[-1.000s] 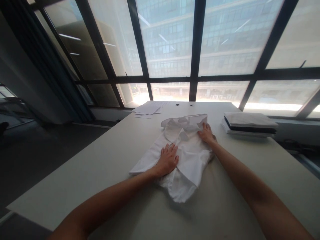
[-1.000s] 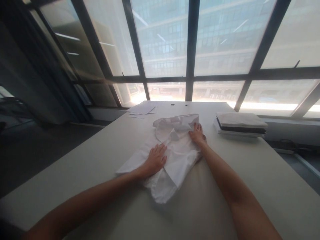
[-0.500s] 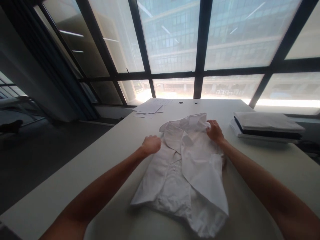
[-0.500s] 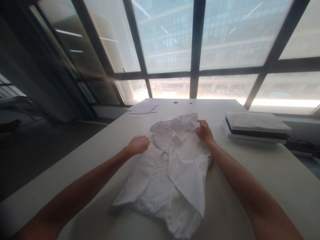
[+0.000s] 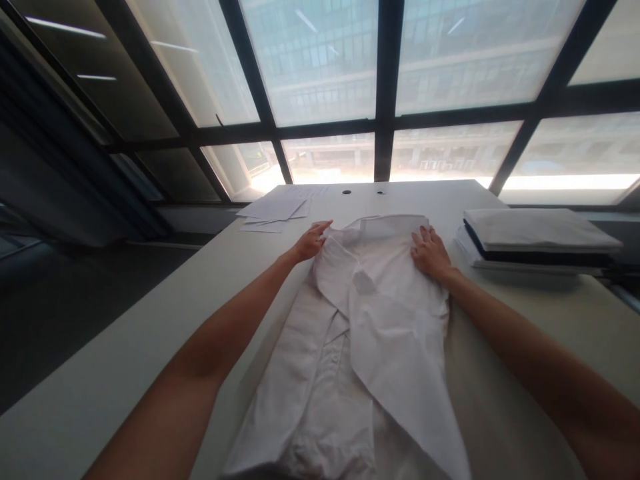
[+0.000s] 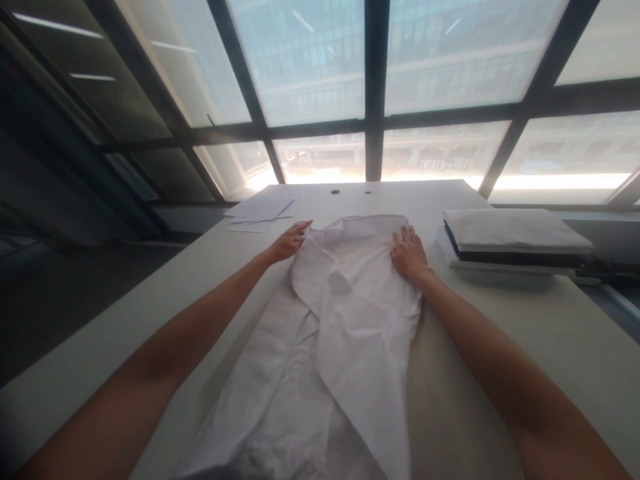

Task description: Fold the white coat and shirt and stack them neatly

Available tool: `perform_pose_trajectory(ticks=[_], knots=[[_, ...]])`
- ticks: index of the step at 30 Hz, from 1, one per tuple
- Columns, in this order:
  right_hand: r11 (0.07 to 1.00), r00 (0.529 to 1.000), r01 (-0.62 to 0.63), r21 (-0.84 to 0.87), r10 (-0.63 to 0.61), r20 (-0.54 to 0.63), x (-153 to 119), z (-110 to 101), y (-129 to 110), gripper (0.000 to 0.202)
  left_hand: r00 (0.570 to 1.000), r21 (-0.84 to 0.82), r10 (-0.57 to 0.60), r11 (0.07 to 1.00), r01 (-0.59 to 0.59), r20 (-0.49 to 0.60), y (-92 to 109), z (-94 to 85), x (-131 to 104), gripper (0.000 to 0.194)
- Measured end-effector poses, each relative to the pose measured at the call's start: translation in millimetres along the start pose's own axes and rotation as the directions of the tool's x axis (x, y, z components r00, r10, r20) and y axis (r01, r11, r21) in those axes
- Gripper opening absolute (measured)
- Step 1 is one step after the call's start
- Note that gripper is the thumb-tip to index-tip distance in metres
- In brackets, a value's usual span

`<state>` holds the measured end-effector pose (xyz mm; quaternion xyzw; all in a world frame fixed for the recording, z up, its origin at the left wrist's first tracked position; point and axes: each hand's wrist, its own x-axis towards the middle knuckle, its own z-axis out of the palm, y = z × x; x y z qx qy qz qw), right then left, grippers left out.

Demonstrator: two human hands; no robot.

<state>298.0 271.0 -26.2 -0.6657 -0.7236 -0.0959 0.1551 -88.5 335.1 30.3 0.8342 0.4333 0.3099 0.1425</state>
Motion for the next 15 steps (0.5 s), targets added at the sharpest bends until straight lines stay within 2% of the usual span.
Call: perform_pose_trajectory(ticks=[2,6,9,12,14,15], knots=[[0.996,0.996,-0.088,-0.001,0.088,0.023,4.7,7.5,0.7,0.054,1.000,0.010,0.006,1.000,-0.006,-0.012,-6.2,5.7,14.1,0.064],[0.994,0.994,-0.111,0.004,0.111,-0.015,5.9,11.5,0.8,0.053,0.997,0.084,-0.046,0.995,0.052,-0.066,-23.8,15.6,25.5,0.058],[0.991,0.991,-0.129,0.022,0.129,-0.027,3.6,9.4,0.6,0.050,0.975,0.146,-0.048,0.986,0.081,-0.219,-36.0,20.8,16.5,0.049],[0.991,0.991,-0.128,0.043,0.129,-0.024,2.0,6.9,0.1,0.045,0.909,0.197,-0.066,0.967,0.159,-0.411,-39.7,22.4,1.5,0.046],[0.990,0.992,-0.127,0.061,0.128,-0.012,1.4,5.7,-0.5,0.043,0.888,0.223,-0.081,0.954,0.201,-0.452,-36.2,22.5,-6.2,0.041],[0.989,0.991,-0.131,0.070,0.132,0.000,1.1,5.3,-1.0,0.043,0.901,0.241,-0.072,0.952,0.190,-0.429,-33.1,22.8,-8.8,0.037]])
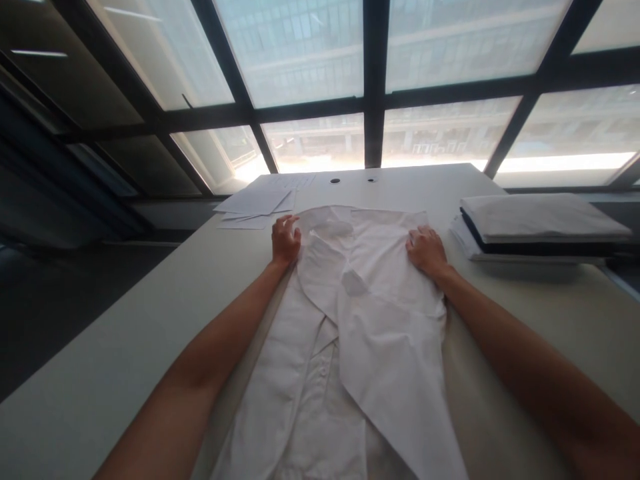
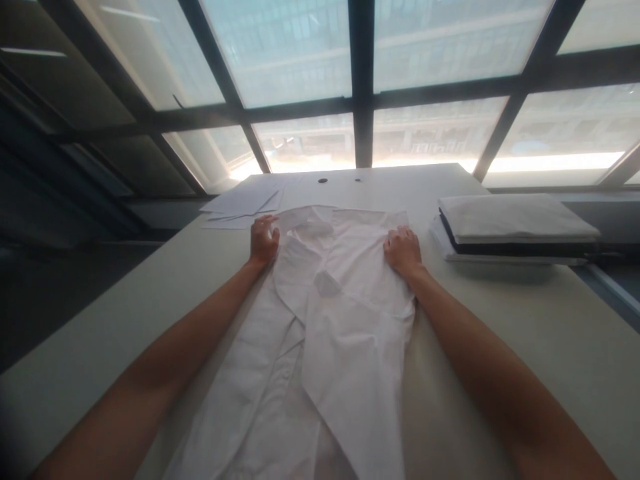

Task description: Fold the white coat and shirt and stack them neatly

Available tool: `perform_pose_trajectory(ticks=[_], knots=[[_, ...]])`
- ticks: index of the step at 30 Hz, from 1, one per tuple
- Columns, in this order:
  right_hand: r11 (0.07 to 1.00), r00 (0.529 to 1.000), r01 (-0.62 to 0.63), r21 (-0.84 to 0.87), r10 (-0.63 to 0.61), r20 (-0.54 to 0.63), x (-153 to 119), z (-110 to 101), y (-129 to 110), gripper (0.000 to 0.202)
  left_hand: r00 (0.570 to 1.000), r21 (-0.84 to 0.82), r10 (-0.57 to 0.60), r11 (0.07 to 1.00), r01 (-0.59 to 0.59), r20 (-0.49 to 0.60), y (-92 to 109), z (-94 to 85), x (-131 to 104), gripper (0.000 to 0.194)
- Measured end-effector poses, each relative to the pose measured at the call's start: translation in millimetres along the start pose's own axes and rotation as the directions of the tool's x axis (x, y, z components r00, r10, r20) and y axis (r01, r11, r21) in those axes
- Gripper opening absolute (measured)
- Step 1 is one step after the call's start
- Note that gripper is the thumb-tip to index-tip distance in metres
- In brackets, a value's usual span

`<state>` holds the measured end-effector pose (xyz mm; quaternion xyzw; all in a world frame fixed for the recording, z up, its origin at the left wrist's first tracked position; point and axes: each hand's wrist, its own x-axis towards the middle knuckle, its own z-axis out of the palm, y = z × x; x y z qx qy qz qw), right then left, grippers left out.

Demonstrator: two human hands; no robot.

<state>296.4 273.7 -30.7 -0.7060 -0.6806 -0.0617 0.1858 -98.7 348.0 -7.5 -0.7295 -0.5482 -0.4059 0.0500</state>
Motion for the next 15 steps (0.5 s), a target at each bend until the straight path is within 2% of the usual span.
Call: perform_pose_trajectory(ticks=[2,4,5,7,9,10,12,14,15], knots=[[1.000,0.999,-0.014,0.006,0.014,0.034,-1.4,-0.2,-1.4,0.044,0.994,0.004,0.072,0.997,-0.072,0.080,6.1,-2.1,-3.6,0.029],[1.000,0.997,-0.029,-0.005,0.030,0.070,-4.1,-0.1,-3.5,0.047,0.994,-0.007,0.080,0.997,-0.080,0.074,9.9,-2.5,-5.3,0.030],[0.999,0.996,-0.042,-0.014,0.043,0.083,-5.9,-0.2,-5.0,0.048,0.999,-0.020,0.029,0.999,-0.029,0.026,9.8,-2.5,-5.6,0.034],[0.996,0.992,-0.082,-0.038,0.085,0.092,-10.4,-1.0,-8.9,0.051,0.985,-0.072,-0.163,0.985,0.159,-0.058,4.9,-2.8,-5.8,0.049],[0.989,0.986,-0.134,-0.068,0.140,0.086,-15.1,-2.8,-13.8,0.052,0.945,-0.116,-0.326,0.940,0.322,-0.019,-3.6,-4.0,-5.8,0.060],[0.985,0.983,-0.155,-0.082,0.162,0.083,-17.1,-3.8,-16.2,0.053,0.935,-0.127,-0.355,0.926,0.355,0.028,-7.8,-4.7,-5.9,0.063],[0.980,0.980,-0.174,-0.102,0.182,0.079,-19.9,-5.5,-20.4,0.053,0.936,-0.181,-0.339,0.919,0.350,0.091,-13.0,-5.6,-5.6,0.064],[0.980,0.982,-0.166,-0.109,0.174,0.073,-21.1,-5.9,-22.4,0.053,0.934,-0.323,-0.342,0.877,0.355,0.099,-13.6,-5.4,-4.1,0.062],[0.981,0.984,-0.161,-0.109,0.168,0.066,-21.2,-5.4,-22.5,0.052,0.921,-0.412,-0.376,0.827,0.383,0.101,-12.7,-5.1,-2.8,0.062]])
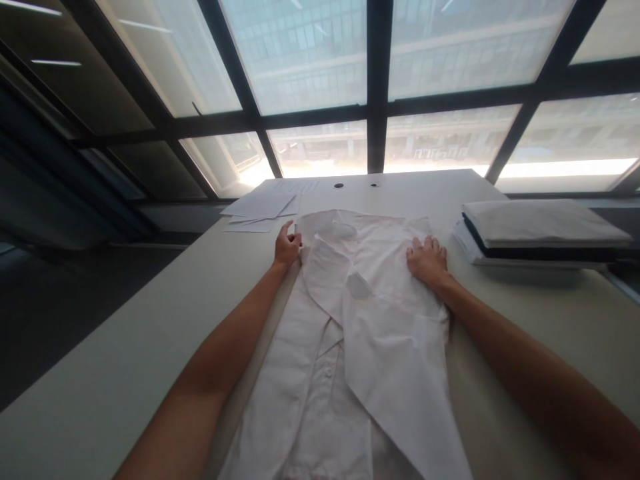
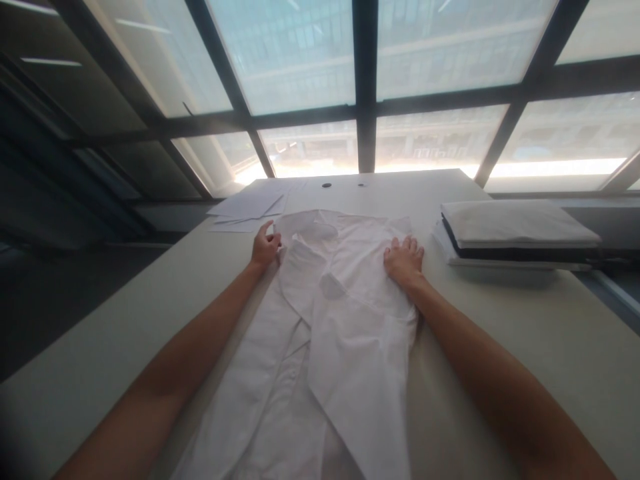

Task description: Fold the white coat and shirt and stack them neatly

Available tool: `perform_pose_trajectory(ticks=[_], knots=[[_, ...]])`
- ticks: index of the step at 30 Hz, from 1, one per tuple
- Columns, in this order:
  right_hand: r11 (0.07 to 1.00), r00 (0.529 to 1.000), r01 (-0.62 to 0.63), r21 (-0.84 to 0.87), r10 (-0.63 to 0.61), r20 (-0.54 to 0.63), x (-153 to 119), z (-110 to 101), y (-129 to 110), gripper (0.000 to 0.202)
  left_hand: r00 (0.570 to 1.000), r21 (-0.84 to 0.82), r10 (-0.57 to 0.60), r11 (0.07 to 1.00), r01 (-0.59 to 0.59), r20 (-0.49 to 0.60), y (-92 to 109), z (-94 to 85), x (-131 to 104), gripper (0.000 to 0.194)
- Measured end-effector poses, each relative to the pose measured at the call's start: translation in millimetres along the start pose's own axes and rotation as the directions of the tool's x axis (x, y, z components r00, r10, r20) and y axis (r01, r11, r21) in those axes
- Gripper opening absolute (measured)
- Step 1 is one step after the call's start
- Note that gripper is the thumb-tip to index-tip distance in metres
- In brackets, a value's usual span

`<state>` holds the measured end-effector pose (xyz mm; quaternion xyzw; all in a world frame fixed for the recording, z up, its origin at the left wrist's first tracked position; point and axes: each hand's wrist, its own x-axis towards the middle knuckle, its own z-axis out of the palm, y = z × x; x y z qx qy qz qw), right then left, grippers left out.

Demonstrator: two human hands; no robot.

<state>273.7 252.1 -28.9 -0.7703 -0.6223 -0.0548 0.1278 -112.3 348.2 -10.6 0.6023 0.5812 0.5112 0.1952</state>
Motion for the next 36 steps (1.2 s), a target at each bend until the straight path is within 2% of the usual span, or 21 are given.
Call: perform_pose_trajectory(ticks=[3,6,8,11,14,16,19,22,24,28,30,33,36], knots=[[1.000,1.000,0.018,0.000,-0.018,-0.010,1.7,3.7,2.1,0.052,0.994,-0.276,-0.112,0.955,0.111,0.015,3.3,1.5,2.9,0.071],[0.999,0.999,0.035,-0.002,-0.035,-0.013,3.9,8.4,5.2,0.052,0.990,-0.354,-0.052,0.930,0.096,0.131,2.8,0.6,3.4,0.079],[0.999,0.999,0.044,-0.008,-0.044,-0.018,4.5,10.4,6.4,0.052,0.982,-0.301,0.011,0.952,0.047,0.188,1.5,1.7,1.5,0.082],[0.999,0.999,0.048,-0.019,-0.049,-0.022,4.5,10.8,6.9,0.051,0.982,-0.180,0.027,0.984,0.007,0.184,1.9,7.8,-2.8,0.076],[0.998,0.999,0.052,-0.031,-0.052,-0.002,4.4,9.2,6.9,0.052,0.989,-0.029,0.033,0.999,-0.029,0.146,6.0,13.2,-7.7,0.051],[0.998,0.998,0.063,-0.030,-0.062,0.011,4.6,8.3,7.3,0.051,0.981,0.093,0.125,0.986,-0.140,0.148,9.7,13.9,-11.4,0.035],[0.997,0.997,0.080,-0.015,-0.080,0.008,5.0,8.9,8.3,0.051,0.942,0.207,0.221,0.939,-0.276,0.252,13.8,13.5,-16.2,0.038],[0.997,0.997,0.079,0.002,-0.079,0.021,5.9,11.7,9.2,0.053,0.884,0.246,0.222,0.907,-0.342,0.411,13.7,14.9,-17.9,0.048],[0.997,0.996,0.079,0.008,-0.080,0.049,6.7,14.0,9.0,0.056,0.856,0.254,0.240,0.887,-0.386,0.459,11.6,16.4,-17.7,0.049],[0.993,0.990,0.121,0.005,-0.121,0.078,9.7,16.3,5.1,0.061,0.845,0.271,0.252,0.870,-0.411,0.471,7.2,18.3,-17.5,0.049],[0.989,0.987,0.146,0.002,-0.146,0.067,13.0,15.4,1.7,0.060,0.854,0.295,0.236,0.868,-0.400,0.464,6.2,18.9,-17.7,0.046],[0.988,0.987,0.152,0.015,-0.153,0.058,21.0,12.4,-2.6,0.057,0.894,0.336,0.214,0.872,-0.357,0.395,6.6,18.9,-18.4,0.038],[0.984,0.982,0.172,0.052,-0.176,0.073,29.1,9.2,-3.0,0.054,0.936,0.371,0.214,0.875,-0.311,0.279,9.4,15.5,-23.6,0.038]])
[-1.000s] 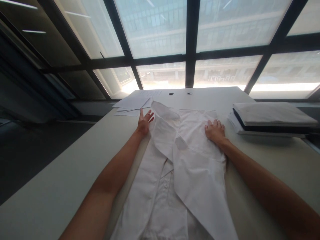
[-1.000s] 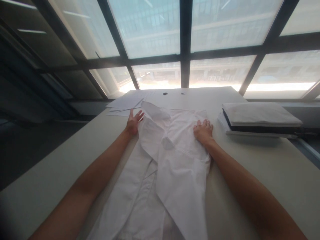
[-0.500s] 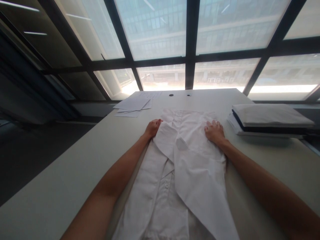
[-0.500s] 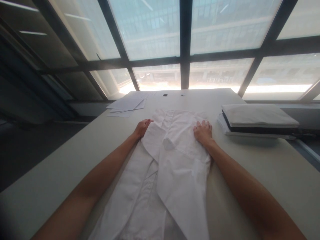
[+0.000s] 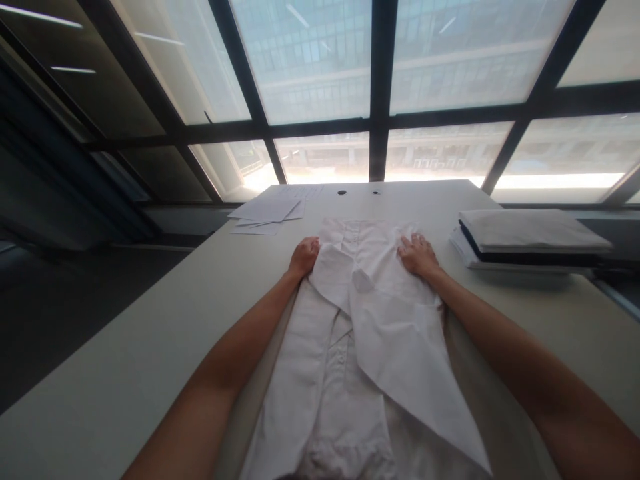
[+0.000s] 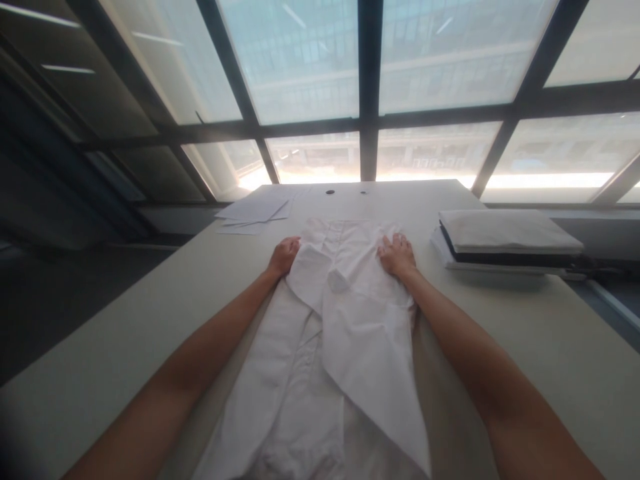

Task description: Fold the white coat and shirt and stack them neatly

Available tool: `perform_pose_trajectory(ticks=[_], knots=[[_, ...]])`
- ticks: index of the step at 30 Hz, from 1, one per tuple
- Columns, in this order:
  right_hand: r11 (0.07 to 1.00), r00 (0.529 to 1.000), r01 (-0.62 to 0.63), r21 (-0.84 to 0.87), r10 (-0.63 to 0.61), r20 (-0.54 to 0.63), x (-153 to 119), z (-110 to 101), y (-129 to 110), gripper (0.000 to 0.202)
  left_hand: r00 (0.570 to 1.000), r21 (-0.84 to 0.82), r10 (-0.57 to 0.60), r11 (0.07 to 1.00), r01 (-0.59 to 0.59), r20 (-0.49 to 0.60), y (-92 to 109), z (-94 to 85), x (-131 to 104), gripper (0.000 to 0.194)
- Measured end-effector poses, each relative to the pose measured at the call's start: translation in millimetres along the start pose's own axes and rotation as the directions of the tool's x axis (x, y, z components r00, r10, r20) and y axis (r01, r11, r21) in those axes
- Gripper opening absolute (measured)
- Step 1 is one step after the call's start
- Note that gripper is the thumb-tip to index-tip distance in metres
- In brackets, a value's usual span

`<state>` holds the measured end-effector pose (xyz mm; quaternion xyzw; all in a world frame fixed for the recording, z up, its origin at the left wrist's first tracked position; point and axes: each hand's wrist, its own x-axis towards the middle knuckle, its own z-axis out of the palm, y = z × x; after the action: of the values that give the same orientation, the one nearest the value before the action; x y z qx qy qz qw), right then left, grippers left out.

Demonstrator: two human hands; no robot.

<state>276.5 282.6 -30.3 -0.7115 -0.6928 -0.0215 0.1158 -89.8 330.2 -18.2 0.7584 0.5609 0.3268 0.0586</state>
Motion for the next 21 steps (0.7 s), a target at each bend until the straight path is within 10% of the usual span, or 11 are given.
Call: perform_pose_trajectory(ticks=[7,14,21], knots=[[0.998,0.987,0.058,0.027,-0.053,-0.153,-13.6,-5.7,-1.4,0.045,0.973,0.053,-0.029,0.998,0.043,-0.228,25.9,-24.0,-59.3,0.033],[0.915,0.962,0.266,0.304,-0.271,-0.026,-56.2,-30.6,-55.3,0.036,0.961,0.186,-0.276,0.945,0.270,0.005,48.6,-36.8,-112.5,0.058],[0.803,0.937,0.300,0.515,-0.351,0.002,-92.8,-49.0,-115.8,0.053,0.976,0.035,-0.125,0.992,0.121,0.176,61.4,-61.3,-103.3,0.038]])
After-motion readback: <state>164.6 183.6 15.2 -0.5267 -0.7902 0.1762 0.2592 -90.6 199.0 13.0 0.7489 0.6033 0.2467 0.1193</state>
